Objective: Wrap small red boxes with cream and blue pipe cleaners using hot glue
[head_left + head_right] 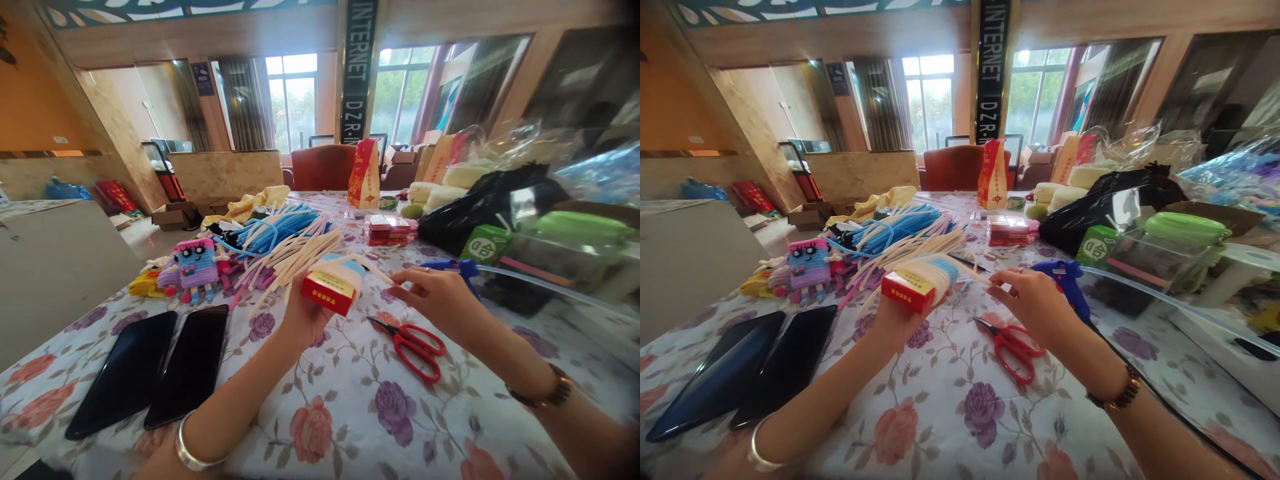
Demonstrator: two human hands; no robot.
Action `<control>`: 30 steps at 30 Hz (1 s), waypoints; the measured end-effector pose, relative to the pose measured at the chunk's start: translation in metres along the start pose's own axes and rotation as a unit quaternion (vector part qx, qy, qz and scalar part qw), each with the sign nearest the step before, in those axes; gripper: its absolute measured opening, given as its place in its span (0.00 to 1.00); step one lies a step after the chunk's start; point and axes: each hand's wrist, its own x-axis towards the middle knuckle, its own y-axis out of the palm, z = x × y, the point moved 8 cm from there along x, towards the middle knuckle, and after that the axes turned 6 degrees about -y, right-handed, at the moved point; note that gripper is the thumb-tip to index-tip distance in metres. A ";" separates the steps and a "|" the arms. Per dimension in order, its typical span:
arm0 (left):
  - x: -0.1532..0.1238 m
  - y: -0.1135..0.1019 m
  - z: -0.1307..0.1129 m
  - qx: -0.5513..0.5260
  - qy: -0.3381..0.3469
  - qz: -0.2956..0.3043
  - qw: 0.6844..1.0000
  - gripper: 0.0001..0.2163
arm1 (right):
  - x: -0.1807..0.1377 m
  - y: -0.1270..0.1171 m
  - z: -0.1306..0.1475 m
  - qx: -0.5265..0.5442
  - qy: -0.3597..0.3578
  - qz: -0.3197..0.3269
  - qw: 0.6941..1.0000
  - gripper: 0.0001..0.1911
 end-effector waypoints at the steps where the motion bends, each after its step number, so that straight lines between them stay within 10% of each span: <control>1: 0.000 0.000 -0.002 -0.007 0.001 0.000 1.000 0.24 | 0.000 -0.001 -0.001 0.002 0.000 0.003 1.000 0.09; 17: -0.001 0.005 0.002 -0.076 -0.041 0.036 0.996 0.24 | 0.000 -0.015 0.010 0.053 -0.017 -0.109 0.993 0.09; 30: -0.008 0.019 0.013 -0.067 -0.099 0.111 0.987 0.25 | -0.001 0.013 0.008 0.118 -0.003 -0.047 0.992 0.16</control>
